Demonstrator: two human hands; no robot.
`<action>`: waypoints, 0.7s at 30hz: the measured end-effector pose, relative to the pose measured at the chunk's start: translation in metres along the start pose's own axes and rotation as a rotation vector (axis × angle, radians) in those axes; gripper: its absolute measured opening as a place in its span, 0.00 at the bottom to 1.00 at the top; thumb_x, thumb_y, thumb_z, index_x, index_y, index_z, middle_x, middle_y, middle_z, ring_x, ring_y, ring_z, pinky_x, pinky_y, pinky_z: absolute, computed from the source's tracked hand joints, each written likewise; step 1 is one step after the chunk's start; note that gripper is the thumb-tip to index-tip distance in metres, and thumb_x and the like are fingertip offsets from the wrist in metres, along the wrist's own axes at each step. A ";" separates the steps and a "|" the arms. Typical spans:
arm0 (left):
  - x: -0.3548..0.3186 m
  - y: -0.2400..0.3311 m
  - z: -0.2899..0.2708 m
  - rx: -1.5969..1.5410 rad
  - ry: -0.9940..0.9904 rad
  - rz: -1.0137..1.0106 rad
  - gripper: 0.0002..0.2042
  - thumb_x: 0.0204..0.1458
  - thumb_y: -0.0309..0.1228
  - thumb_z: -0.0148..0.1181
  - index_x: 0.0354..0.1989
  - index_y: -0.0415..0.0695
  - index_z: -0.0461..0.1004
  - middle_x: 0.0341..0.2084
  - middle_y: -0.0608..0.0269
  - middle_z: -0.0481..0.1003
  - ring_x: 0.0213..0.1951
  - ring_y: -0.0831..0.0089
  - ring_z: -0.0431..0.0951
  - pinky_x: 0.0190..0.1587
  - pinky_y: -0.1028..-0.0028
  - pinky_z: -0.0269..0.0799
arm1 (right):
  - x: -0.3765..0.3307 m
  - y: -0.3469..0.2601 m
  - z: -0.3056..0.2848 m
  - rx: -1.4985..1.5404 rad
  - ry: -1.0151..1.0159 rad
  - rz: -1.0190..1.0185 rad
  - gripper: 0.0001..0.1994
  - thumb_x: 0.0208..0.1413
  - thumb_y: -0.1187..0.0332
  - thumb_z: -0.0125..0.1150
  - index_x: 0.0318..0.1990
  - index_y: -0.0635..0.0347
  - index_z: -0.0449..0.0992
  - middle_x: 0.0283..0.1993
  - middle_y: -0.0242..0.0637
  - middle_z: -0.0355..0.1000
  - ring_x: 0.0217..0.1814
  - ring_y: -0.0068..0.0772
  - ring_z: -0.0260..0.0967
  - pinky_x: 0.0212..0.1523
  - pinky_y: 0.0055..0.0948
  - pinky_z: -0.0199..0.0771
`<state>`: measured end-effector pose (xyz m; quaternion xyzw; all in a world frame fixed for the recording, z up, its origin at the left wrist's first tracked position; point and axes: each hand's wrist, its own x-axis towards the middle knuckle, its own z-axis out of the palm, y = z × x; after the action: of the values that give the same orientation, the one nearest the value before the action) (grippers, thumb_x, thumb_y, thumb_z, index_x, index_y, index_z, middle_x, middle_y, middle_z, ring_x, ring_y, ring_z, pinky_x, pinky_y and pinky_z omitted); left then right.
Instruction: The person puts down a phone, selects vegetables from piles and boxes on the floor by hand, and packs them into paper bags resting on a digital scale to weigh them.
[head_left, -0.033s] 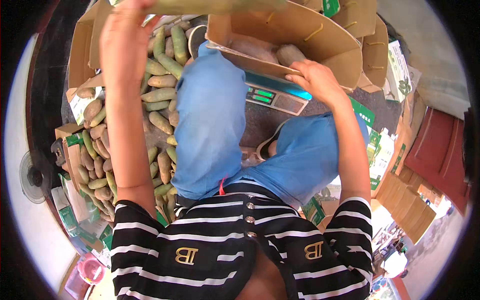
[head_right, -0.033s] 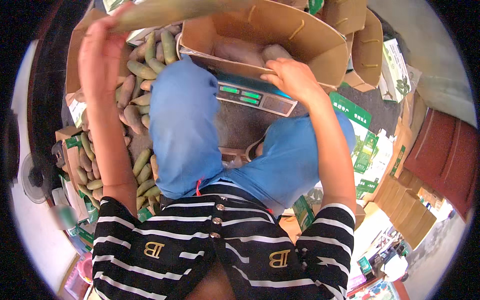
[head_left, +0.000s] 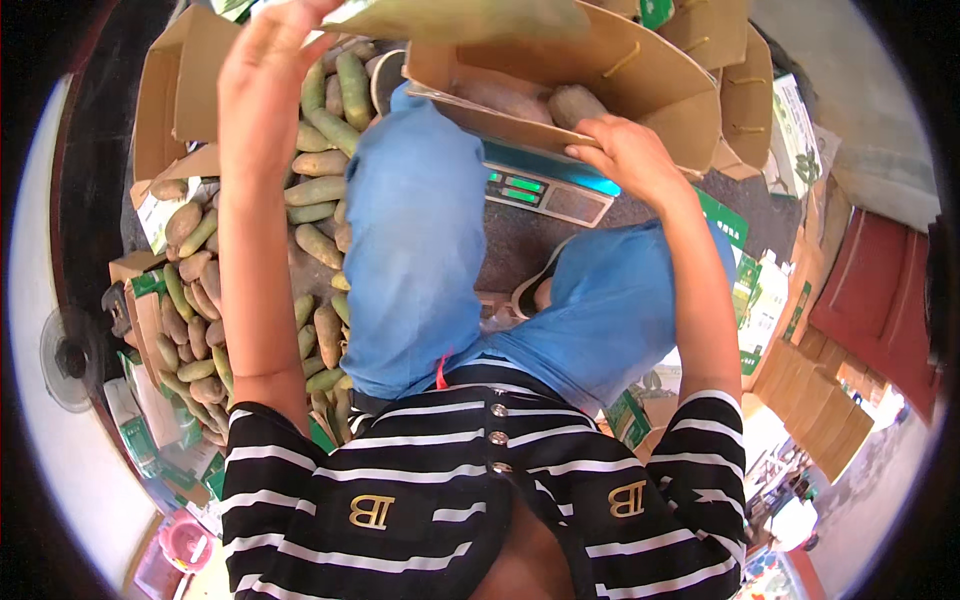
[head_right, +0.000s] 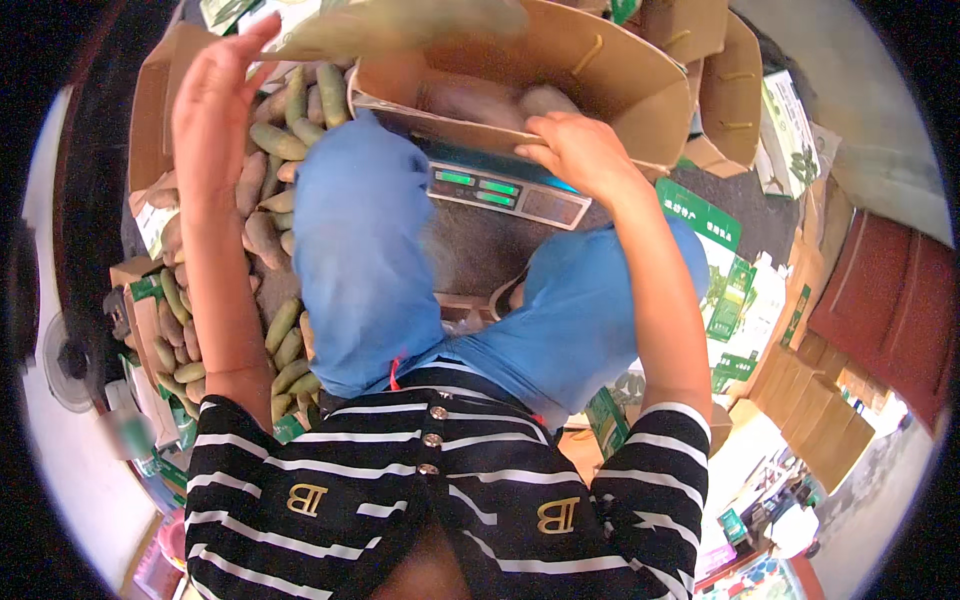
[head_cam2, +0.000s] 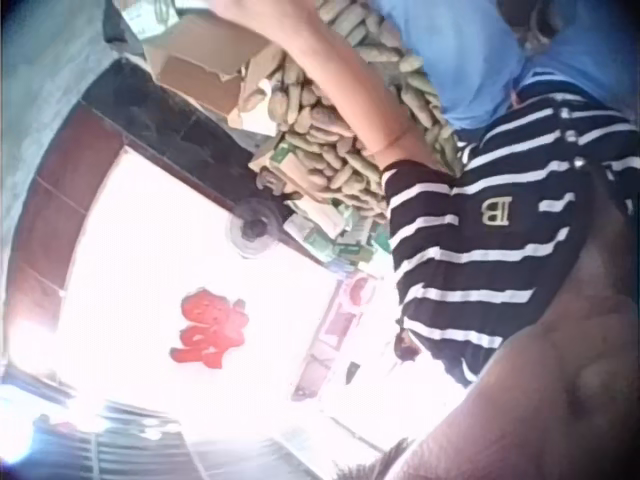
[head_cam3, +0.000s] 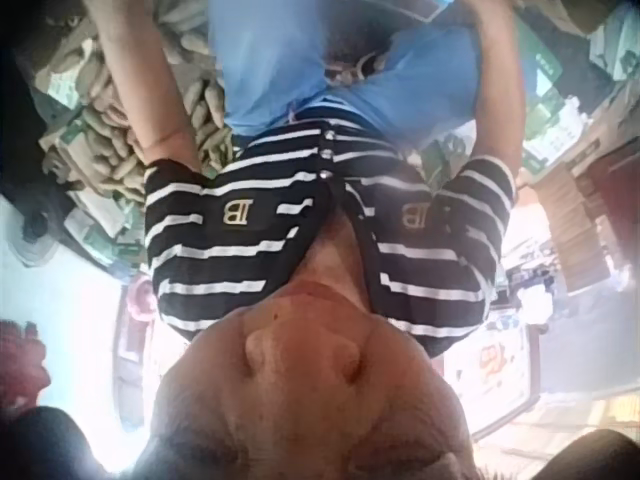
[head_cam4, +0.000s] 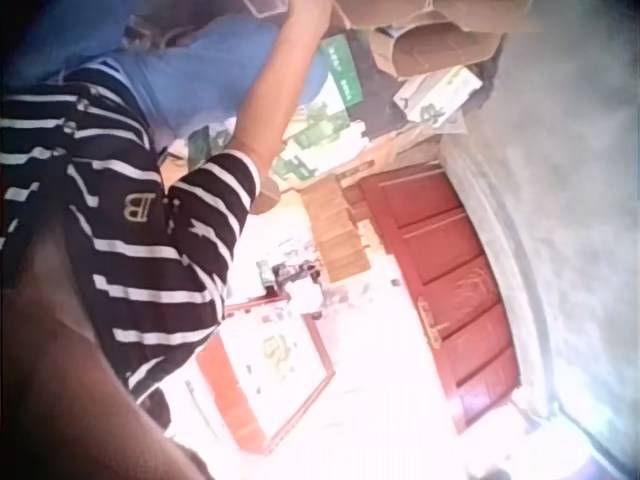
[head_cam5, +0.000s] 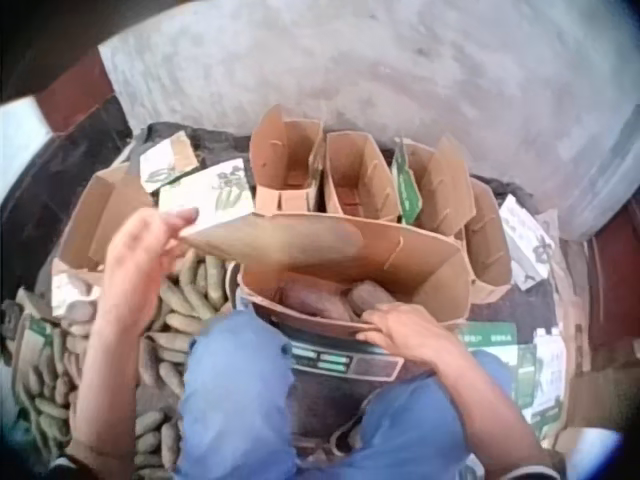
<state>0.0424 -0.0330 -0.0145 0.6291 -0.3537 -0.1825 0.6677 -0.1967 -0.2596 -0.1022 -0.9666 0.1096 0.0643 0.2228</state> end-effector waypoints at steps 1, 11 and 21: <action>-0.006 -0.008 0.001 0.169 0.006 -0.031 0.14 0.55 0.36 0.50 0.44 0.38 0.71 0.40 0.63 0.73 0.45 0.75 0.69 0.50 0.73 0.62 | 0.001 0.001 0.002 -0.014 0.040 -0.040 0.14 0.52 0.58 0.53 0.38 0.59 0.71 0.35 0.44 0.69 0.40 0.47 0.66 0.39 0.40 0.66; -0.135 -0.206 -0.119 0.795 -0.210 -0.749 0.16 0.52 0.40 0.53 0.41 0.40 0.71 0.37 0.66 0.72 0.39 0.77 0.69 0.42 0.75 0.64 | -0.003 0.008 0.006 -0.044 0.022 -0.020 0.15 0.51 0.55 0.52 0.36 0.58 0.71 0.33 0.43 0.68 0.40 0.48 0.67 0.38 0.42 0.67; -0.267 -0.293 -0.146 0.980 -0.322 -1.290 0.17 0.51 0.41 0.54 0.41 0.40 0.70 0.37 0.66 0.72 0.38 0.77 0.69 0.41 0.75 0.64 | -0.001 0.004 0.005 -0.059 -0.083 0.009 0.15 0.52 0.55 0.52 0.36 0.58 0.71 0.34 0.42 0.69 0.40 0.46 0.68 0.39 0.42 0.66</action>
<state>0.0219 0.2130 -0.3574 0.8946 -0.0539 -0.4429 0.0228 -0.1995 -0.2605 -0.1080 -0.9687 0.1025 0.1083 0.1984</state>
